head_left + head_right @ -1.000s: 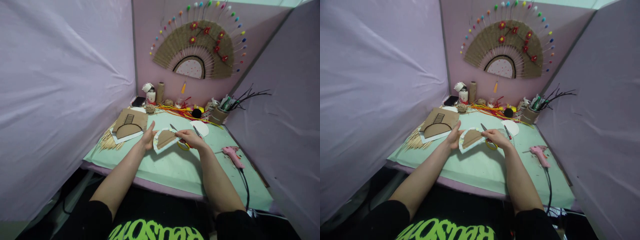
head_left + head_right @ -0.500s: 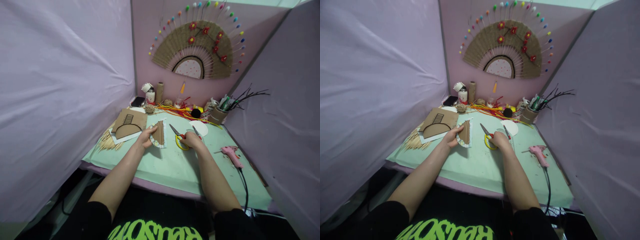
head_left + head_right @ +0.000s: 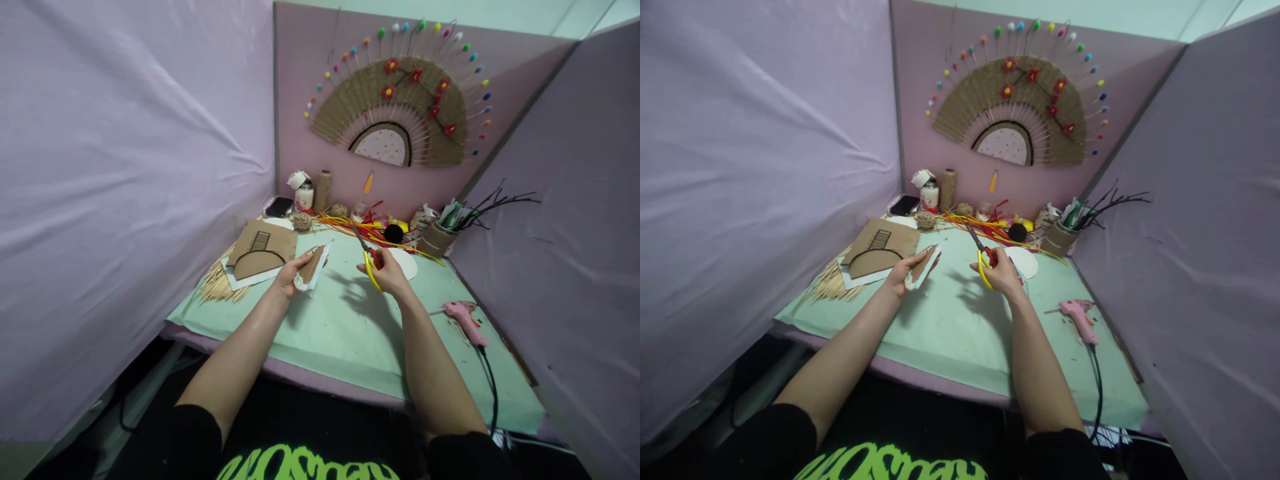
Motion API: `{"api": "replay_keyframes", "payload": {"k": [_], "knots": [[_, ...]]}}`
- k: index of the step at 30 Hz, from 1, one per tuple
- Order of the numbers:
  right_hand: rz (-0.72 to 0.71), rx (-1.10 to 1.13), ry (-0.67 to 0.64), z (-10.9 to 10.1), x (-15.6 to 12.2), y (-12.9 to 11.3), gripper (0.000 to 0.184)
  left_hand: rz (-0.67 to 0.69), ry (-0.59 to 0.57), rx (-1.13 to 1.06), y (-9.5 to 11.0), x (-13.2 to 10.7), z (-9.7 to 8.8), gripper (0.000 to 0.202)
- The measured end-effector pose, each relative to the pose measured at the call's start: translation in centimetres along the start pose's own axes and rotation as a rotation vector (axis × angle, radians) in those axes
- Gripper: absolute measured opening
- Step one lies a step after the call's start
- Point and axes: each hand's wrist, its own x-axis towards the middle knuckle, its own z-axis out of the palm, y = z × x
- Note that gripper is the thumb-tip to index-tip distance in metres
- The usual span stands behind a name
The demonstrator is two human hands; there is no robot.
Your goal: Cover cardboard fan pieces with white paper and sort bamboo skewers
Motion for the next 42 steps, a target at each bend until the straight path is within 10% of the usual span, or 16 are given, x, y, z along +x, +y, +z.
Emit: {"api": "replay_keyframes", "payload": {"k": [13,42], "knots": [[-0.320,0.076,-0.151,-2.3,-0.4,1.2,0.049,-0.112,0.013,0.070,0.7,-0.8,0.5,0.050],[-0.320,0.006,-0.188,-3.7,-1.2,1.3,0.045,-0.239,-0.114,0.197,0.6,0.2,-1.5,0.053]]}}
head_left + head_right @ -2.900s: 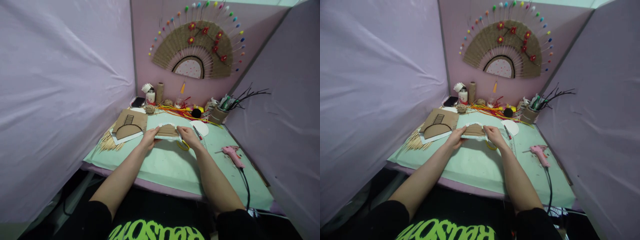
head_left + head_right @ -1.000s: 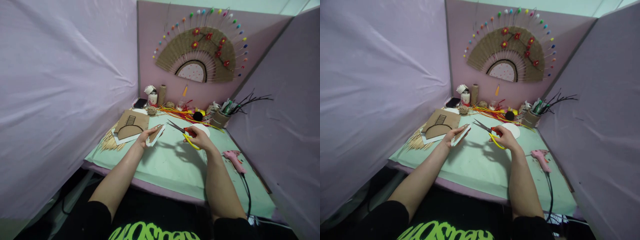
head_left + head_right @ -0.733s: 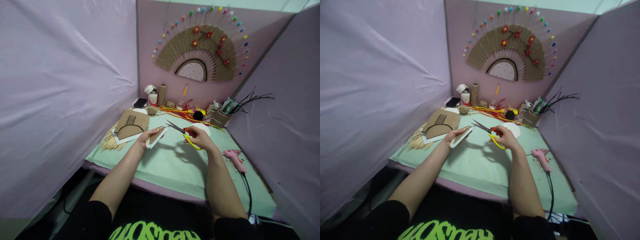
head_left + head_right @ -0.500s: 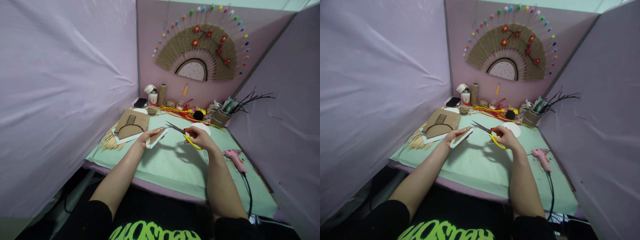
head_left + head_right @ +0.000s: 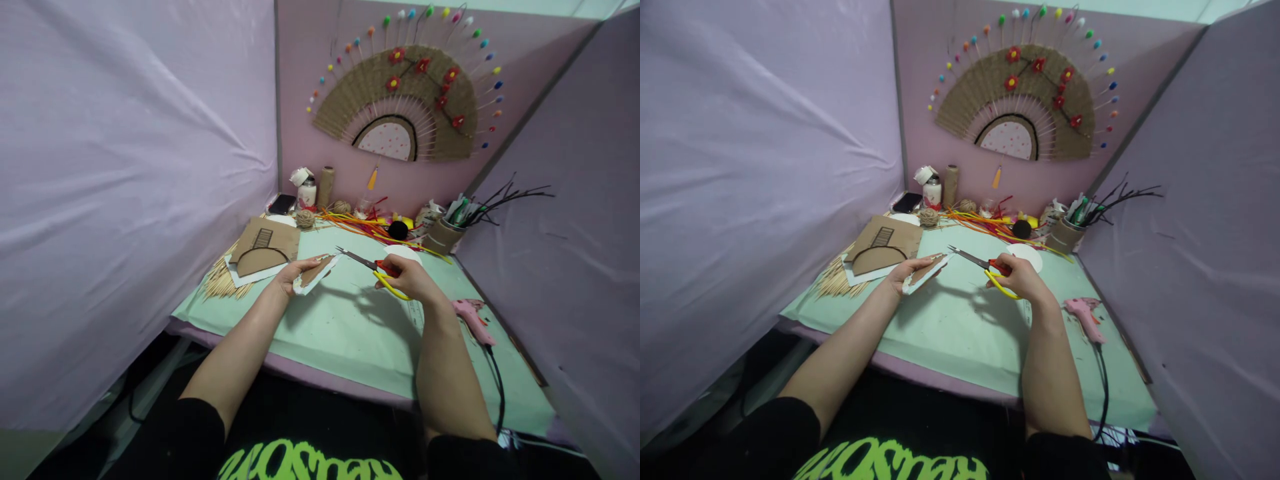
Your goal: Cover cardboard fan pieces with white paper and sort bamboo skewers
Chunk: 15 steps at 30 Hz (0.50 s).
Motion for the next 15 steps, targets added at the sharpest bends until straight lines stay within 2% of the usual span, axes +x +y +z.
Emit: {"api": "replay_keyframes", "payload": {"k": [5,10,15], "knots": [[0.013,-0.020,-0.005,-0.20,-0.17,0.12,0.047,-0.002,0.020,0.001,-0.08,0.08,0.02,0.056],[0.023,0.012,0.093,-0.50,0.01,0.11,0.046,0.012,0.051,0.016,0.00,-0.14,0.44,0.056],[0.008,0.000,0.018,-0.40,0.07,-0.14,0.046,-0.013,0.003,0.026,0.06,0.02,-0.02,0.055]]}}
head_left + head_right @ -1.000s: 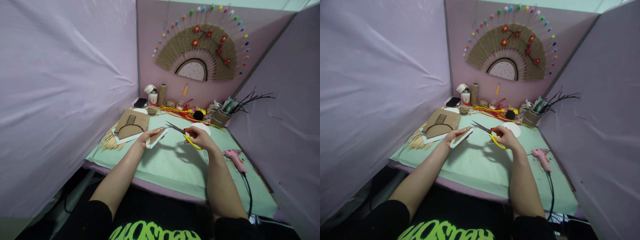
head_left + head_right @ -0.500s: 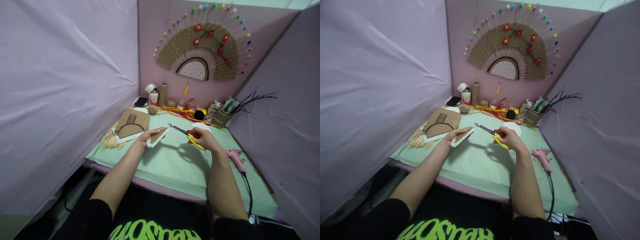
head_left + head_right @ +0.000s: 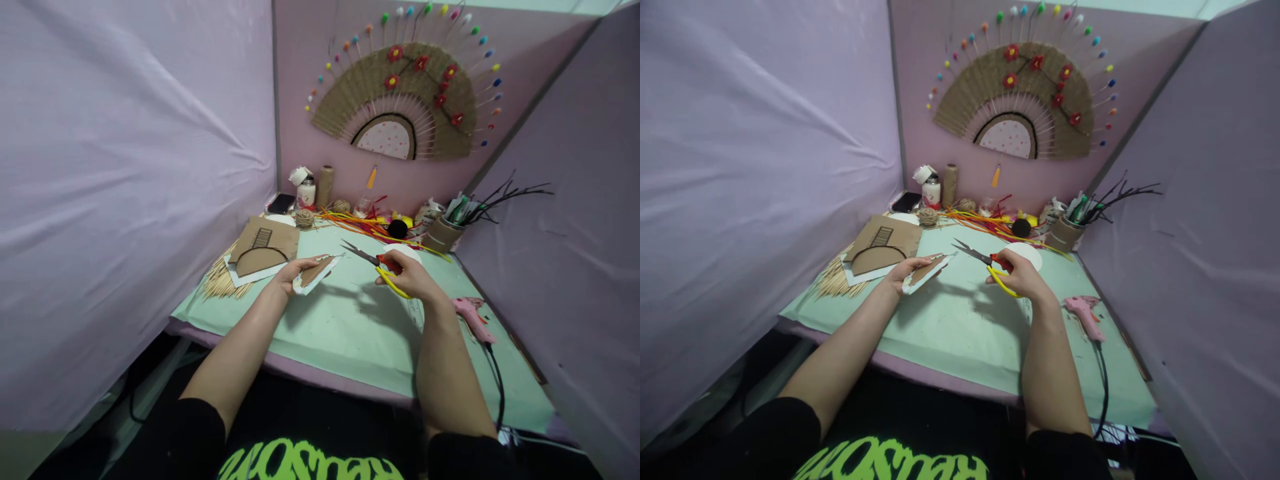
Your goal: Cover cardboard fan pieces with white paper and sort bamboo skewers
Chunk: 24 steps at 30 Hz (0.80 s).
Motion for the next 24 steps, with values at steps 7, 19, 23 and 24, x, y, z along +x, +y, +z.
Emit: {"api": "replay_keyframes", "payload": {"k": [7,19,23,24], "knots": [[-0.039,0.005,-0.049,0.21,-0.09,-0.54,0.048,-0.031,-0.031,-0.034,0.04,-0.24,0.24,0.058],[-0.031,-0.021,-0.060,0.12,-0.15,-0.40,0.048,-0.160,-0.150,-0.075,0.61,-0.53,-0.11,0.065],[-0.021,-0.021,-0.059,0.11,-0.22,-0.46,0.046,-0.137,-0.127,-0.114,0.66,-0.75,0.08,0.068],[-0.022,-0.019,-0.061,0.11,-0.24,-0.45,0.046,-0.136,-0.121,-0.128,0.68,-0.81,0.18,0.069]]}}
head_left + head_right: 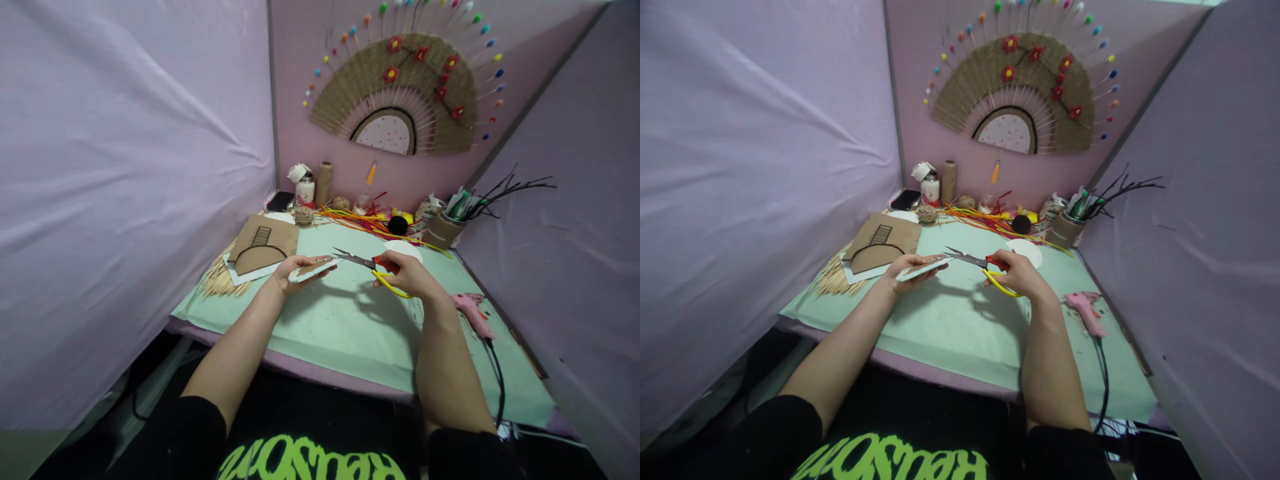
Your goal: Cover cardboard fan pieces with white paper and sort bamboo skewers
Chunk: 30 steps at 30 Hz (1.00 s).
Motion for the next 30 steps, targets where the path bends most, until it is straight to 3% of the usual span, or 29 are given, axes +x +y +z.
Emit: {"api": "replay_keyframes", "payload": {"k": [30], "knots": [[0.011,-0.009,-0.058,-0.09,-0.25,0.07,0.045,-0.089,-0.032,-0.029,0.28,0.33,-0.62,0.067]]}}
